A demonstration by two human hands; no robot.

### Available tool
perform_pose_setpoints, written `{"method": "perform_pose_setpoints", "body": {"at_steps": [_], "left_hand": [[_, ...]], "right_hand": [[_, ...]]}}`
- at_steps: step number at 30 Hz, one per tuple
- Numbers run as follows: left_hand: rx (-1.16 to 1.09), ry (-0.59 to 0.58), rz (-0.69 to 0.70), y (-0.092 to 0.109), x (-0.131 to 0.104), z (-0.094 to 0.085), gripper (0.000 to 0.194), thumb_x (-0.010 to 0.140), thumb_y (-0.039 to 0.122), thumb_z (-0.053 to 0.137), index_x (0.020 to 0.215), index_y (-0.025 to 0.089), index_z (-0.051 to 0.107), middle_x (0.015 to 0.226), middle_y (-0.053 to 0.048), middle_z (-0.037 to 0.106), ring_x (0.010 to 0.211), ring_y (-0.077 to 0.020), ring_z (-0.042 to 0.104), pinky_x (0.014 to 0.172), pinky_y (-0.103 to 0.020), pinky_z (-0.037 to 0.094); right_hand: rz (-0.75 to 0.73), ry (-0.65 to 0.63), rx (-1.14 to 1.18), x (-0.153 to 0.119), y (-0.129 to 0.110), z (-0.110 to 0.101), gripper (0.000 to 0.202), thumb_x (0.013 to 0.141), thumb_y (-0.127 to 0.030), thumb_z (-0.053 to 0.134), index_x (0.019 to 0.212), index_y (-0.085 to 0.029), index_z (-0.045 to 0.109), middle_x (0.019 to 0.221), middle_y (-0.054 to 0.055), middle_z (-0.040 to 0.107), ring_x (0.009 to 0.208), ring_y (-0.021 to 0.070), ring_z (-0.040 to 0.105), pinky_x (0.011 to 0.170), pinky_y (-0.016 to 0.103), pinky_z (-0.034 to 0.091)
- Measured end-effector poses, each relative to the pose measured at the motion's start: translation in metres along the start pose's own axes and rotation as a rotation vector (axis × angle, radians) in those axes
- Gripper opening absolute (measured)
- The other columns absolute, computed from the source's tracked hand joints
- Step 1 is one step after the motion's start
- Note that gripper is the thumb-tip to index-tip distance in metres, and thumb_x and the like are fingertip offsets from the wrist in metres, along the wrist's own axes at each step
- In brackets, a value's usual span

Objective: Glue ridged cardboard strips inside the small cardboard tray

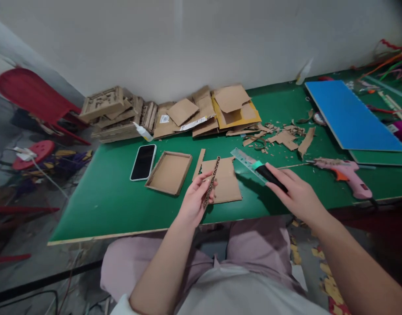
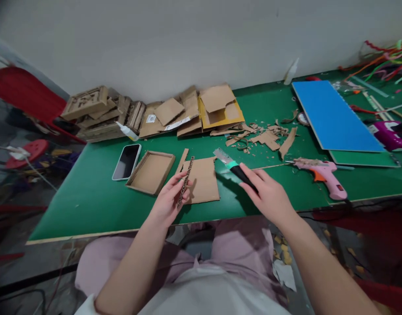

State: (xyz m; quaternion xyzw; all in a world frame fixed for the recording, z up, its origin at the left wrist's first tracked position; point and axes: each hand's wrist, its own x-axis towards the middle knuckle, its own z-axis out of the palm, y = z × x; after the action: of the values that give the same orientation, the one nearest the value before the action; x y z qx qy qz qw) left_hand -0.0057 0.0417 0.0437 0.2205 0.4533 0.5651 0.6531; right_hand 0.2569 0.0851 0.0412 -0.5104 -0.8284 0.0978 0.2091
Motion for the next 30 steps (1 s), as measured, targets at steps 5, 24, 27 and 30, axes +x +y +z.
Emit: {"method": "perform_pose_setpoints", "body": {"at_steps": [5, 24, 27, 30], "left_hand": [[-0.091, -0.027, -0.020, 0.000, -0.008, 0.004, 0.029, 0.073, 0.024, 0.068, 0.099, 0.015, 0.060, 0.072, 0.000, 0.058, 0.051, -0.0044, 0.051, 0.045, -0.015, 0.040], [0.014, -0.018, -0.065, 0.007, -0.024, 0.006, 0.027, 0.071, 0.031, 0.070, 0.093, 0.018, 0.063, 0.061, 0.002, 0.058, 0.034, 0.0003, 0.037, 0.030, -0.010, 0.019], [0.064, 0.014, -0.051, 0.006, -0.023, 0.003, 0.030, 0.070, 0.033, 0.070, 0.095, 0.017, 0.063, 0.062, 0.001, 0.059, 0.034, 0.0003, 0.037, 0.030, -0.011, 0.018], [0.099, 0.032, -0.053, 0.004, -0.021, -0.001, 0.034, 0.070, 0.034, 0.070, 0.098, 0.016, 0.064, 0.062, 0.001, 0.058, 0.034, 0.0007, 0.035, 0.030, -0.011, 0.016]], "right_hand": [[-0.125, -0.188, 0.406, -0.008, -0.038, -0.007, 0.047, 0.091, -0.030, 0.040, 0.137, -0.032, 0.030, 0.120, 0.003, 0.056, 0.104, 0.0145, 0.056, 0.086, 0.025, 0.045], [-0.034, -0.412, 0.582, -0.003, -0.034, -0.022, 0.040, 0.089, -0.036, 0.043, 0.127, -0.026, 0.049, 0.118, 0.003, 0.060, 0.101, 0.0157, 0.059, 0.086, 0.026, 0.047], [0.025, -0.422, 0.608, -0.003, -0.028, -0.019, 0.041, 0.088, -0.039, 0.045, 0.126, -0.026, 0.051, 0.113, 0.004, 0.062, 0.085, 0.0144, 0.063, 0.076, 0.025, 0.050], [0.075, -0.383, 0.646, -0.003, -0.022, -0.013, 0.041, 0.087, -0.040, 0.045, 0.126, -0.027, 0.051, 0.103, 0.003, 0.065, 0.069, 0.0116, 0.061, 0.066, 0.024, 0.050]]}}
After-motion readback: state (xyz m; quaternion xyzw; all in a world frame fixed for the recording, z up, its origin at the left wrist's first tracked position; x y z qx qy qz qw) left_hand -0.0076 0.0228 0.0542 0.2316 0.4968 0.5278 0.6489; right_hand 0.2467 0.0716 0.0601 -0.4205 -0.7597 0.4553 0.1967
